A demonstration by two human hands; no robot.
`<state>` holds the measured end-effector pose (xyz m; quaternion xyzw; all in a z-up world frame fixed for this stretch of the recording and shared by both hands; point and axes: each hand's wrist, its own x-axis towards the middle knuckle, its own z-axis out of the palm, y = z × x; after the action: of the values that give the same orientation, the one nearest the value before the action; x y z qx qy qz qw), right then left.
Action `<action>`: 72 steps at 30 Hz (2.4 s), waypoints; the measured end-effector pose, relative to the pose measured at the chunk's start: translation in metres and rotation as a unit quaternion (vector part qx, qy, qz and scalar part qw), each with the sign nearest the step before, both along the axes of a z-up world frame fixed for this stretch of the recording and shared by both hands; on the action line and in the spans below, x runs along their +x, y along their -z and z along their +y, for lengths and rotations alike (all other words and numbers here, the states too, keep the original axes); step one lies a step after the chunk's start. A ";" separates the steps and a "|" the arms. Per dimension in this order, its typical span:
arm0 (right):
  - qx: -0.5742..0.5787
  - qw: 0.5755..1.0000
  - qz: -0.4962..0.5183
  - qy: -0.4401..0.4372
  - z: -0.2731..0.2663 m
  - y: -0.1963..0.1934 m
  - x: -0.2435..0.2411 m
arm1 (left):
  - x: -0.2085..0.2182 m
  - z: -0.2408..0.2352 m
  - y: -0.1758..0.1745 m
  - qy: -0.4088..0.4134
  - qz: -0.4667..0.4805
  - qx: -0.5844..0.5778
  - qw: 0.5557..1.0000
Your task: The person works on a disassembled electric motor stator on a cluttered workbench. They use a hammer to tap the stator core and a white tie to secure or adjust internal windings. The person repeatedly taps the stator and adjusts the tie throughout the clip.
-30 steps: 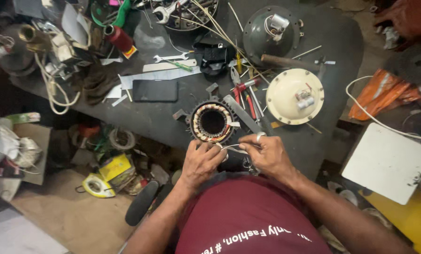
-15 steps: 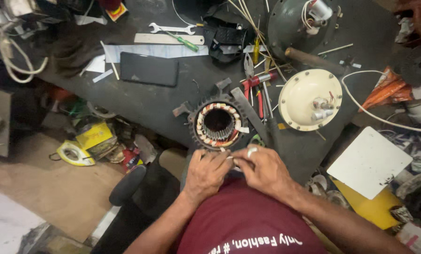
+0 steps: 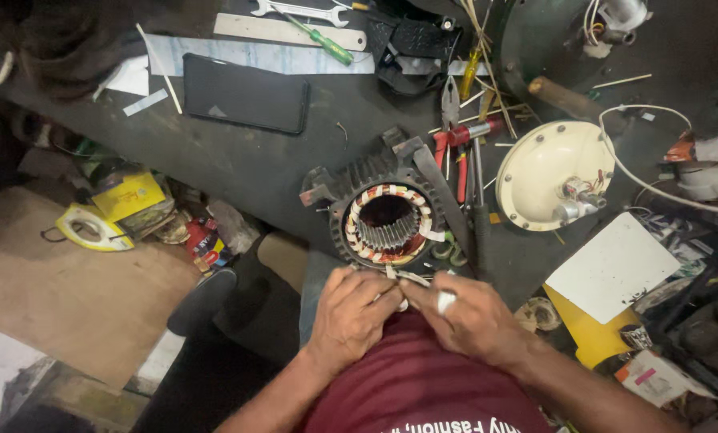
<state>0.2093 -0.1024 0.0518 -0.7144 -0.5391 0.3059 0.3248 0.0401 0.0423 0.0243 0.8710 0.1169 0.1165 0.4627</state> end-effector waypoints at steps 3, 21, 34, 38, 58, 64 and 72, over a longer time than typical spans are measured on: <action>-0.033 0.998 -0.029 -0.044 0.002 -0.003 0.008 | -0.002 0.000 0.006 -0.013 0.011 -0.036 0.999; -0.081 0.993 -0.030 0.086 0.042 0.057 0.023 | -0.009 0.016 0.022 -0.007 0.021 -0.205 0.979; -0.086 0.995 -0.042 -0.005 0.045 0.051 0.026 | -0.006 0.015 0.020 -0.009 0.040 -0.214 0.976; -0.100 0.994 -0.039 -0.028 0.055 0.043 0.029 | -0.008 0.014 0.022 -0.013 0.036 -0.220 0.975; -0.319 0.937 -0.104 -0.096 0.091 0.064 0.019 | -0.037 -0.013 0.016 -0.139 -0.009 -0.237 0.961; -0.326 0.927 -0.144 -0.116 0.092 0.067 0.014 | -0.040 -0.020 0.018 -0.191 -0.017 -0.277 0.941; -0.298 0.928 -0.155 -0.163 0.089 0.081 0.016 | -0.042 -0.030 0.021 -0.232 -0.049 -0.265 0.935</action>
<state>0.2256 -0.0130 -0.0296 -0.7190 -0.5758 0.3867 -0.0444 -0.0014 0.0123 0.0031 0.6587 0.3198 0.2284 0.6416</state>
